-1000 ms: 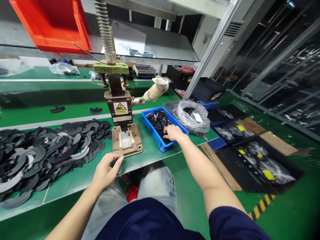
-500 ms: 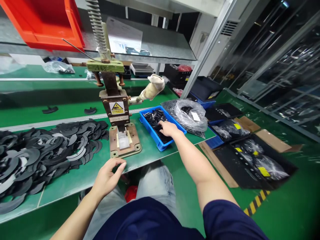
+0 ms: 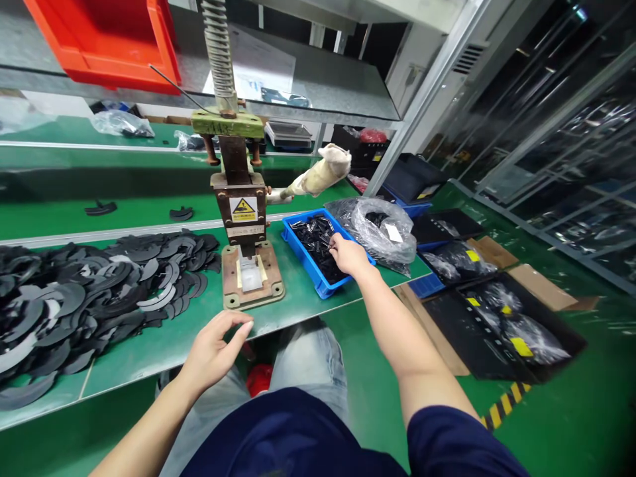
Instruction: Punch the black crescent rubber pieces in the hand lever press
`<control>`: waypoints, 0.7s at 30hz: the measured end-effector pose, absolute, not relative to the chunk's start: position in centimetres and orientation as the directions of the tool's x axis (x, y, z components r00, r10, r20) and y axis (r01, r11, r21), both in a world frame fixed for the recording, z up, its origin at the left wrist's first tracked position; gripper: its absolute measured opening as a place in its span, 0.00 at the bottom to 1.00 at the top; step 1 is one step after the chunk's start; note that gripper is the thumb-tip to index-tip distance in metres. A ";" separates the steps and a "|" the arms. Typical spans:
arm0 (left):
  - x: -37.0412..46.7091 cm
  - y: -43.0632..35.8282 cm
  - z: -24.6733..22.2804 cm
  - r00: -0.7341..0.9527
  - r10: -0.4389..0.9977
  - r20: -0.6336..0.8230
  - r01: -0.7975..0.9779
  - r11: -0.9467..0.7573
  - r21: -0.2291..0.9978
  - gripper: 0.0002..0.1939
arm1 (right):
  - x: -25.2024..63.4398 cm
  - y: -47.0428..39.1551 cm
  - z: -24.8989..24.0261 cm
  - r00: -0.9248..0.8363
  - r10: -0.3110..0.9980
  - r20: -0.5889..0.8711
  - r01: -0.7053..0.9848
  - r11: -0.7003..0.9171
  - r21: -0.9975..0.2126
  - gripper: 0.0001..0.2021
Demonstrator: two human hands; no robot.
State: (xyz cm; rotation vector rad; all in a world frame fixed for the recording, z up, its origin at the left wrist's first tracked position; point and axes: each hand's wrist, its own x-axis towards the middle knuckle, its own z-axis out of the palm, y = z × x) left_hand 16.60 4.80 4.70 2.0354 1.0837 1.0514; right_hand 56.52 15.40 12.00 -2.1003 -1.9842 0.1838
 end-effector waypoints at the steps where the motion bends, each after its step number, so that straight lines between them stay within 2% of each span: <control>1: 16.7 4.9 5.1 0.355 0.856 0.376 0.382 -0.500 0.778 0.07 | 56.4 14.8 12.1 0.068 0.990 0.127 0.954 -0.028 -0.297 0.15; 6: 17.8 5.3 7.4 0.358 0.808 0.467 0.327 -0.577 0.748 0.05 | 52.8 10.3 11.7 -0.037 0.937 0.347 0.857 0.208 -0.471 0.18; 9: 18.6 5.2 8.8 0.347 0.787 0.510 0.306 -0.610 0.731 0.08 | 49.1 7.3 11.0 -0.152 0.888 0.434 0.754 0.388 -0.530 0.18; 14: 19.4 4.7 10.0 0.338 0.781 0.526 0.288 -0.617 0.732 0.17 | 44.5 4.6 10.5 -0.373 0.637 0.675 0.500 0.751 -0.432 0.20; 17: 19.4 4.4 10.0 0.359 0.752 0.553 0.237 -0.646 0.725 0.16 | 43.0 4.3 10.3 -0.386 0.638 0.666 0.412 0.766 -0.494 0.17; 21: 18.7 3.9 9.9 0.349 0.792 0.501 0.281 -0.598 0.750 0.10 | 42.0 4.0 9.9 -0.326 0.797 0.509 0.346 0.602 -0.720 0.09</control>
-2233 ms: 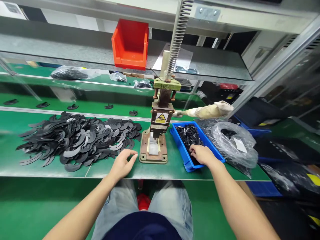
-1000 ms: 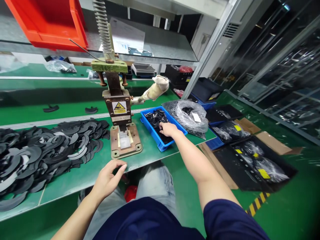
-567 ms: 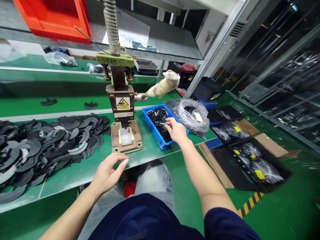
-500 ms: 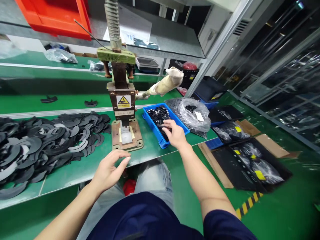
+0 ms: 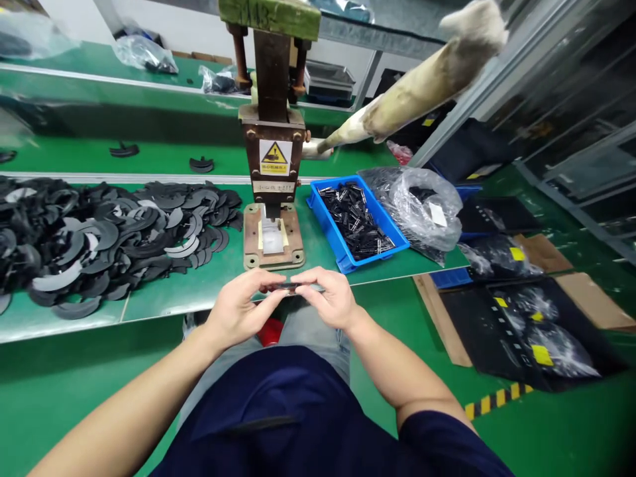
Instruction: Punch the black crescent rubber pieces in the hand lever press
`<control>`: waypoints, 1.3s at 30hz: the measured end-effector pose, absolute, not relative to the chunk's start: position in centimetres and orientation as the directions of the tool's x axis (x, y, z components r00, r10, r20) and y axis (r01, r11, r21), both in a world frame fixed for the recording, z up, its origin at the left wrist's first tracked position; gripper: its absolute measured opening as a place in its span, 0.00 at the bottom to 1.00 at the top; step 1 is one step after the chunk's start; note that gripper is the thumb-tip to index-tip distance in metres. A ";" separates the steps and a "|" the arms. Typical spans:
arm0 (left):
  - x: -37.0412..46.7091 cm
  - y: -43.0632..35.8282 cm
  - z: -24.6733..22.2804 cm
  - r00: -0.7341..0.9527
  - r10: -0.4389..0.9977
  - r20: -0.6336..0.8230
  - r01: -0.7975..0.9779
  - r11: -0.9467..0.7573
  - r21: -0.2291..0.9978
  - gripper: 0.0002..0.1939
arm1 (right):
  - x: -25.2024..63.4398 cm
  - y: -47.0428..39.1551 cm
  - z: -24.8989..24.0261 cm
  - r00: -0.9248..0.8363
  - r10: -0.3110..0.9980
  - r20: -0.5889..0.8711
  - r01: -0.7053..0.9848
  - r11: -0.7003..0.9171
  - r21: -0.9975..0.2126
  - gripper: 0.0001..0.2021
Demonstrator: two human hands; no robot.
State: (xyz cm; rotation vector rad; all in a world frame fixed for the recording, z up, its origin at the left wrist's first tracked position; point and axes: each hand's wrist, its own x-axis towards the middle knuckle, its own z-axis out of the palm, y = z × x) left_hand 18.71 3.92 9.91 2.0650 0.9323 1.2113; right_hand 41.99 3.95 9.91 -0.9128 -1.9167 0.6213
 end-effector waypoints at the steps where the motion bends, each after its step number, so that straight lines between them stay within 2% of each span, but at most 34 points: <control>1: 18.5 3.8 9.9 0.350 0.805 0.479 0.298 -0.580 0.758 0.08 | 41.8 3.9 9.8 -0.315 0.822 0.476 0.335 0.565 -0.754 0.09; 6: 18.1 3.4 9.9 0.349 0.840 0.415 0.327 -0.524 0.786 0.07 | 41.5 3.6 9.5 -0.311 0.846 0.433 0.329 0.523 -0.786 0.09; 17: 17.6 3.2 8.8 0.365 0.833 0.415 0.322 -0.531 0.783 0.08 | 41.7 3.9 9.1 -0.398 0.722 0.566 0.345 0.689 -0.637 0.09; 24: 16.8 4.2 8.8 0.354 0.814 0.461 0.356 -0.573 0.738 0.06 | 42.0 4.5 9.6 -0.450 0.752 0.483 0.416 0.654 -0.632 0.10; 26: 16.0 6.2 8.2 0.293 0.817 0.496 0.408 -0.576 0.708 0.07 | 43.2 5.8 11.2 -0.406 0.777 0.481 0.463 0.628 -0.625 0.13; 28: 15.0 9.2 7.2 0.191 0.837 0.513 0.491 -0.534 0.688 0.09 | 44.8 7.8 13.9 -0.257 0.789 0.559 0.492 0.604 -0.627 0.17; 29: 14.6 11.0 6.7 0.157 0.846 0.509 0.532 -0.507 0.678 0.10 | 45.5 9.0 15.7 -0.151 0.765 0.626 0.484 0.610 -0.628 0.20; 31: 14.1 14.3 5.6 0.165 0.858 0.487 0.599 -0.480 0.642 0.12 | 46.6 11.2 19.9 -0.059 0.688 0.723 0.453 0.664 -0.595 0.29; 32: 14.0 15.7 5.2 0.189 0.860 0.475 0.626 -0.478 0.616 0.13 | 46.8 12.1 22.2 -0.047 0.642 0.766 0.432 0.704 -0.564 0.34; 34: 14.3 17.9 4.7 0.262 0.856 0.446 0.672 -0.493 0.553 0.14 | 46.3 13.4 26.1 -0.057 0.495 0.867 0.374 0.816 -0.441 0.37; 35: 14.6 18.6 4.6 0.302 0.851 0.430 0.689 -0.506 0.518 0.14 | 45.8 13.8 27.6 -0.074 0.464 0.883 0.368 0.835 -0.409 0.37; 39: 15.9 19.5 4.7 0.436 0.819 0.372 0.724 -0.565 0.396 0.16 | 43.3 14.1 29.2 -0.162 0.472 0.867 0.384 0.839 -0.385 0.34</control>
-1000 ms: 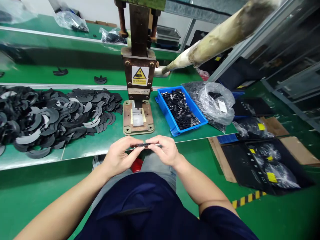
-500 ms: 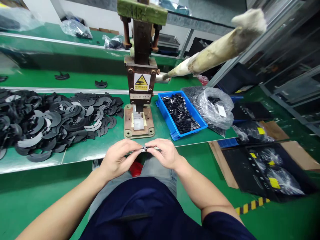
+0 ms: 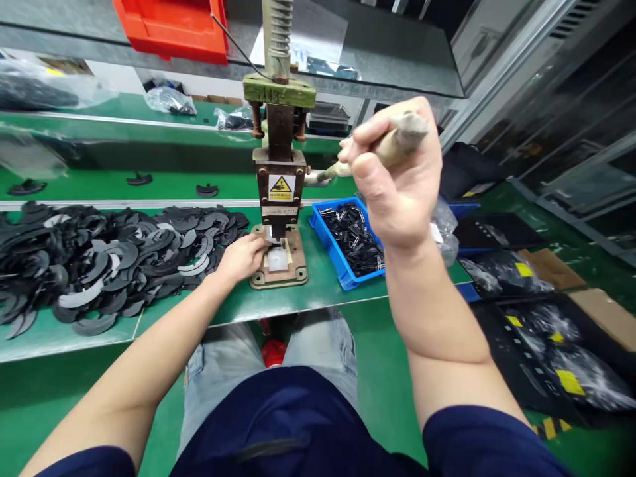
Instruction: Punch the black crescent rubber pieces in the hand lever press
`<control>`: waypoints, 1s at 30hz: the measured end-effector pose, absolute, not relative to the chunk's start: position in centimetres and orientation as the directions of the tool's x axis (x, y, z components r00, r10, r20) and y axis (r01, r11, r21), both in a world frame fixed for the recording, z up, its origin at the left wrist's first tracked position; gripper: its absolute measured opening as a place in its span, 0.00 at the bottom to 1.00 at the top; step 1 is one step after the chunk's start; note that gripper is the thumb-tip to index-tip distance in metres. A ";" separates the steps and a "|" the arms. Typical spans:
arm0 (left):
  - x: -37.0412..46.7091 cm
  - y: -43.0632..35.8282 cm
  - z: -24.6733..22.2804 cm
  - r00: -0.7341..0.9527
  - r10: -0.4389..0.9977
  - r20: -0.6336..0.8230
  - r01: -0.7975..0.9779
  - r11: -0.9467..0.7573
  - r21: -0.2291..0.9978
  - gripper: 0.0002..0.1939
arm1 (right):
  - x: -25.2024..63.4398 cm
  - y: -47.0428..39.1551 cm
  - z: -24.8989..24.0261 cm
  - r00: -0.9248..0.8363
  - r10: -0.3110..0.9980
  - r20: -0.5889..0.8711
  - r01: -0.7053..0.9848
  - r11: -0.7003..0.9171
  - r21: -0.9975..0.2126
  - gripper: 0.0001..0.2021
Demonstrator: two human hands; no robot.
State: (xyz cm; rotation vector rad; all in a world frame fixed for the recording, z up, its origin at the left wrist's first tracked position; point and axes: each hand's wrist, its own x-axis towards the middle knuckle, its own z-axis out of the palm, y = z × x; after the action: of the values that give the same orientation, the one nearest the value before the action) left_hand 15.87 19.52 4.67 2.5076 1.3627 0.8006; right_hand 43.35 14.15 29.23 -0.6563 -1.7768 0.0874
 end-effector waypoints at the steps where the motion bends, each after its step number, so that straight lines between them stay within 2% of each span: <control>1: 16.0 19.5 4.8 0.457 0.811 0.366 0.726 -0.577 0.374 0.16 | 43.0 14.0 28.8 -0.160 0.478 0.864 0.382 0.837 -0.392 0.33; 7: 15.9 19.7 4.6 0.528 0.768 0.362 0.700 -0.635 0.327 0.18 | 43.3 11.4 24.7 -0.157 0.539 0.828 0.296 0.825 -0.481 0.14; 9: 15.9 19.9 4.4 0.518 0.771 0.372 0.701 -0.631 0.331 0.18 | 43.5 10.2 22.7 -0.183 0.522 0.833 0.284 0.839 -0.463 0.10; 12: 16.2 19.8 4.4 0.502 0.777 0.379 0.705 -0.622 0.341 0.18 | 43.5 9.1 18.9 -0.203 0.446 0.872 0.311 0.874 -0.374 0.05; 14: 16.3 19.2 4.9 0.496 0.783 0.375 0.709 -0.614 0.347 0.17 | 43.3 8.9 16.5 -0.176 0.415 0.893 0.345 0.876 -0.339 0.04; 18: 15.0 16.1 5.8 0.424 0.803 0.418 0.701 -0.583 0.410 0.15 | 42.7 9.8 13.7 -0.008 0.366 0.930 0.397 0.855 -0.333 0.06; 21: 11.5 11.6 5.5 0.225 0.837 0.499 0.737 -0.481 0.474 0.13 | 42.4 10.8 13.2 0.077 0.324 0.943 0.392 0.859 -0.327 0.10; 24: 5.4 6.6 3.9 -0.130 0.849 0.512 0.826 -0.193 0.530 0.12 | 42.1 11.4 13.0 0.138 0.297 0.945 0.397 0.858 -0.327 0.17; 25: 3.0 5.3 3.1 -0.324 0.798 0.508 0.825 -0.025 0.565 0.14 | 42.1 11.5 12.9 0.165 0.294 0.941 0.400 0.853 -0.337 0.19; 27: -1.7 3.5 1.5 -0.686 0.582 0.437 0.684 0.309 0.661 0.20 | 42.0 11.6 12.8 0.204 0.289 0.935 0.401 0.847 -0.349 0.22; 28: -3.7 3.0 0.8 -0.800 0.467 0.377 0.576 0.423 0.699 0.23 | 42.0 11.6 12.8 0.212 0.281 0.936 0.398 0.850 -0.345 0.23; 30: -6.6 2.5 -0.5 -0.927 0.308 0.213 0.355 0.540 0.764 0.30 | 42.1 11.6 12.8 0.174 0.263 0.949 0.394 0.865 -0.312 0.22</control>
State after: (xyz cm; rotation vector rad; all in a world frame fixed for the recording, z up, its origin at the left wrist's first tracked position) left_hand -6.63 2.53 -0.50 0.6036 2.8024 1.4095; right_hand 42.06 11.59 12.79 -0.5656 -1.4161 -0.1000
